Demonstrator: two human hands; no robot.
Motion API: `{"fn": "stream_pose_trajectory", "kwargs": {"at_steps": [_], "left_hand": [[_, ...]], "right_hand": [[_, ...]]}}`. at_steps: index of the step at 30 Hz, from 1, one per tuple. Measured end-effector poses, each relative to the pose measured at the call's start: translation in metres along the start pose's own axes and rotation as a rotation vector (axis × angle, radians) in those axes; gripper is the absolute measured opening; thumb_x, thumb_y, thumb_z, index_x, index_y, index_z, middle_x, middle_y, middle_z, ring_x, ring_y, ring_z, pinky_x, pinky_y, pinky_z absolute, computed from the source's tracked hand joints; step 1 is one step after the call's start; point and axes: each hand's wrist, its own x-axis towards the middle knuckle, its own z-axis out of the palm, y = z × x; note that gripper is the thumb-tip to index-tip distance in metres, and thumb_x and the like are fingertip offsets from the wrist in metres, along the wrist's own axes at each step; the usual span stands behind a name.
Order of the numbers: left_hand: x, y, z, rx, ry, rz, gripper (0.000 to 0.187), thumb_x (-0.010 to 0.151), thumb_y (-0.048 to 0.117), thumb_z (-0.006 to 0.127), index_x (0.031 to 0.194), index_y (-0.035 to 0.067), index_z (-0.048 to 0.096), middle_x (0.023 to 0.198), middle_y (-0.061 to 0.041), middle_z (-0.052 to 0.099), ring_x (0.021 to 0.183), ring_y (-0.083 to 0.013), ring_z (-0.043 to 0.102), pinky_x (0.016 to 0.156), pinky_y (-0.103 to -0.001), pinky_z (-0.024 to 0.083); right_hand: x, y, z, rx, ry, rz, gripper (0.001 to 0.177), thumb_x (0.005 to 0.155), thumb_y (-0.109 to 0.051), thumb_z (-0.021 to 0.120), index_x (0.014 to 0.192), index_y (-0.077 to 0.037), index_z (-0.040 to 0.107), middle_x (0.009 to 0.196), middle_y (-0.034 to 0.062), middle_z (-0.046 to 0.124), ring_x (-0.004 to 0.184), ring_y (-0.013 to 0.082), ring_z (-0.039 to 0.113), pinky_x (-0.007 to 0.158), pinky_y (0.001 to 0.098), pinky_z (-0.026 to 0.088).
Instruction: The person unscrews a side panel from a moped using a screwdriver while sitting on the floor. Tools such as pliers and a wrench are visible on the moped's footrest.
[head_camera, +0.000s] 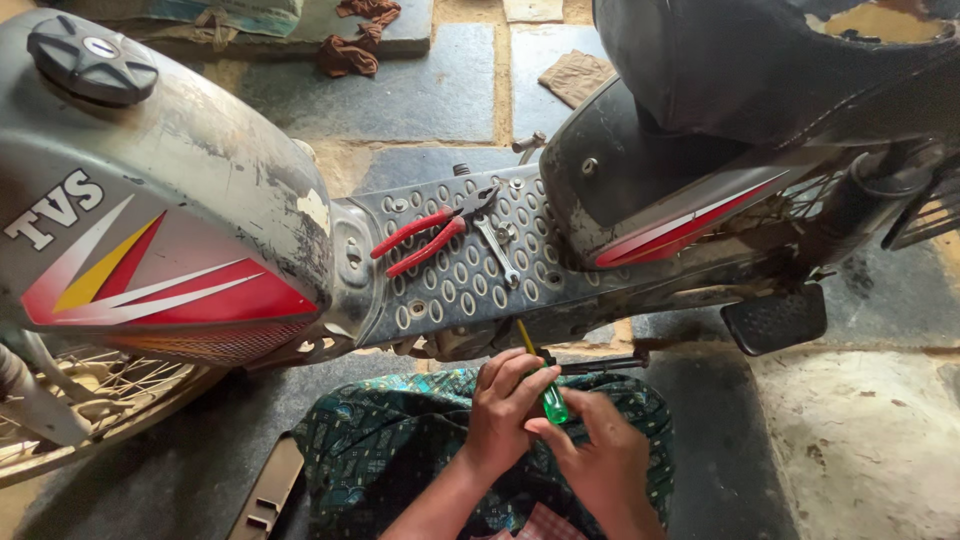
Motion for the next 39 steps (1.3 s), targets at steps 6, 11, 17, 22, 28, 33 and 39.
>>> {"fn": "stream_pose_trajectory", "kwargs": {"at_steps": [6,11,17,22,28,33,39], "left_hand": [[0.015,-0.005,0.000,-0.044,-0.049,0.049,0.047,0.076,0.000,0.076,0.121,0.009,0.072,0.116,-0.009,0.069,0.121,-0.0335,0.064,0.105,-0.047,0.052],[0.021,-0.007,0.002,-0.192,-0.024,0.000,0.051,0.077,-0.004,0.078,0.125,0.007,0.066,0.118,-0.013,0.069,0.114,-0.0349,0.067,0.099,-0.045,0.056],[0.017,-0.006,0.005,-0.224,-0.025,0.008,0.056,0.077,-0.005,0.078,0.128,0.005,0.059,0.123,-0.015,0.069,0.119,-0.0380,0.068,0.103,-0.046,0.056],[0.020,-0.011,0.009,-0.292,-0.054,0.039,0.049,0.078,-0.006,0.075,0.122,0.006,0.057,0.126,-0.014,0.071,0.124,-0.0391,0.068,0.109,-0.046,0.055],[0.026,-0.012,0.011,-0.271,-0.116,0.011,0.044,0.078,-0.005,0.074,0.119,0.006,0.062,0.128,-0.013,0.072,0.125,-0.0372,0.068,0.105,-0.045,0.057],[0.030,-0.010,0.008,-0.253,-0.126,-0.004,0.044,0.077,-0.005,0.072,0.119,0.006,0.066,0.127,-0.013,0.072,0.122,-0.0359,0.069,0.101,-0.045,0.058],[0.037,-0.003,0.003,-0.223,-0.175,-0.003,0.050,0.074,-0.006,0.069,0.123,0.005,0.067,0.128,-0.013,0.071,0.123,-0.0366,0.067,0.101,-0.045,0.056]], "right_hand": [[-0.001,-0.001,-0.006,0.095,0.000,-0.106,0.037,0.084,-0.011,0.079,0.120,-0.007,0.069,0.117,0.0146,0.071,0.096,0.0241,0.077,0.073,0.0315,0.064],[0.001,-0.001,-0.013,0.132,-0.030,-0.130,0.042,0.087,0.006,0.068,0.127,-0.007,0.068,0.125,0.0152,0.068,0.104,0.0263,0.075,0.077,0.0308,0.065],[0.005,-0.001,-0.014,0.086,0.000,-0.054,0.036,0.085,0.000,0.074,0.120,-0.008,0.071,0.117,0.0111,0.073,0.094,0.0213,0.078,0.072,0.0299,0.063],[0.008,-0.001,-0.012,0.064,0.039,0.021,0.033,0.080,-0.014,0.084,0.109,-0.006,0.071,0.102,0.0103,0.075,0.090,0.0221,0.077,0.075,0.0320,0.060],[0.008,0.006,-0.011,0.018,0.079,0.115,0.034,0.076,-0.018,0.087,0.103,-0.004,0.072,0.096,0.0123,0.076,0.083,0.0231,0.077,0.071,0.0319,0.059],[0.006,0.007,-0.006,0.113,0.076,0.129,0.030,0.080,-0.019,0.085,0.101,-0.004,0.071,0.094,0.0118,0.076,0.080,0.0211,0.078,0.066,0.0313,0.060],[0.011,-0.001,-0.008,-0.031,0.149,0.037,0.027,0.084,-0.024,0.083,0.097,-0.005,0.069,0.088,0.0116,0.072,0.075,0.0259,0.074,0.064,0.0339,0.056]]}}
